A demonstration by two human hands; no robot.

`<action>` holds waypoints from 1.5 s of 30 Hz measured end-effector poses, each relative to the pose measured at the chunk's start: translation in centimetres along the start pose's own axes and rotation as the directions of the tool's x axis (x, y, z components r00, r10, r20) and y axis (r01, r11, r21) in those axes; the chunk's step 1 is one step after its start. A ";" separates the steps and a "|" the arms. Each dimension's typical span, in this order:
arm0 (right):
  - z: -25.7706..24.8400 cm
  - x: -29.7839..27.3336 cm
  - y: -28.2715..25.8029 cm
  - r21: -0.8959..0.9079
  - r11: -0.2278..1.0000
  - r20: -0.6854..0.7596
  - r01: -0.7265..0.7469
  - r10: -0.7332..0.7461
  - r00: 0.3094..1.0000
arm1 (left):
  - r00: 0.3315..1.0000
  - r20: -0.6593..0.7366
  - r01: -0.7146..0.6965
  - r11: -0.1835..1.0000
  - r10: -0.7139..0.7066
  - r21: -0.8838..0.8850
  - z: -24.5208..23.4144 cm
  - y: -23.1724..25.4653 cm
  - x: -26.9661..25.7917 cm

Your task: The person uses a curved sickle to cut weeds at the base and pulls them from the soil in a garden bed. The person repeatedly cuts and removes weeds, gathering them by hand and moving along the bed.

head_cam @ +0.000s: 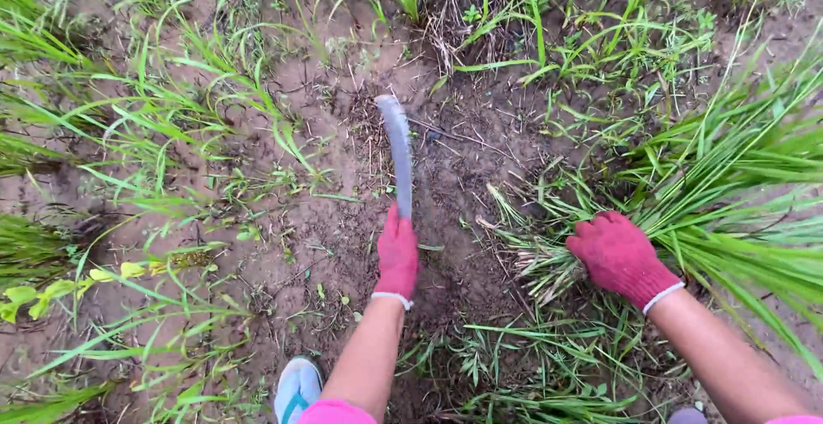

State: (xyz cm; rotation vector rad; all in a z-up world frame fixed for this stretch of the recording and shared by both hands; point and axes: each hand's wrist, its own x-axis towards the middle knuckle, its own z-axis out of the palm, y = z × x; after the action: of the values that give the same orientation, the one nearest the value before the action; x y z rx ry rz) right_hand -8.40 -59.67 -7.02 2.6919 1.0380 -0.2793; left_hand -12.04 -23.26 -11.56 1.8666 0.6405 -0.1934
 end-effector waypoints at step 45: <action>2.5 -2.6 1.3 0.305 0.822 0.311 -0.481 0.391 0.866 | 0.843 0.490 -0.469 0.751 0.222 0.466 3.4 1.1 -1.0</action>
State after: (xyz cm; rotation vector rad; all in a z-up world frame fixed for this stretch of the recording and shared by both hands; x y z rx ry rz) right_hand -9.58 -62.97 -8.51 3.0296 0.2884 -0.7492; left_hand -11.81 -26.99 -11.57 2.3897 -0.1043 -0.5585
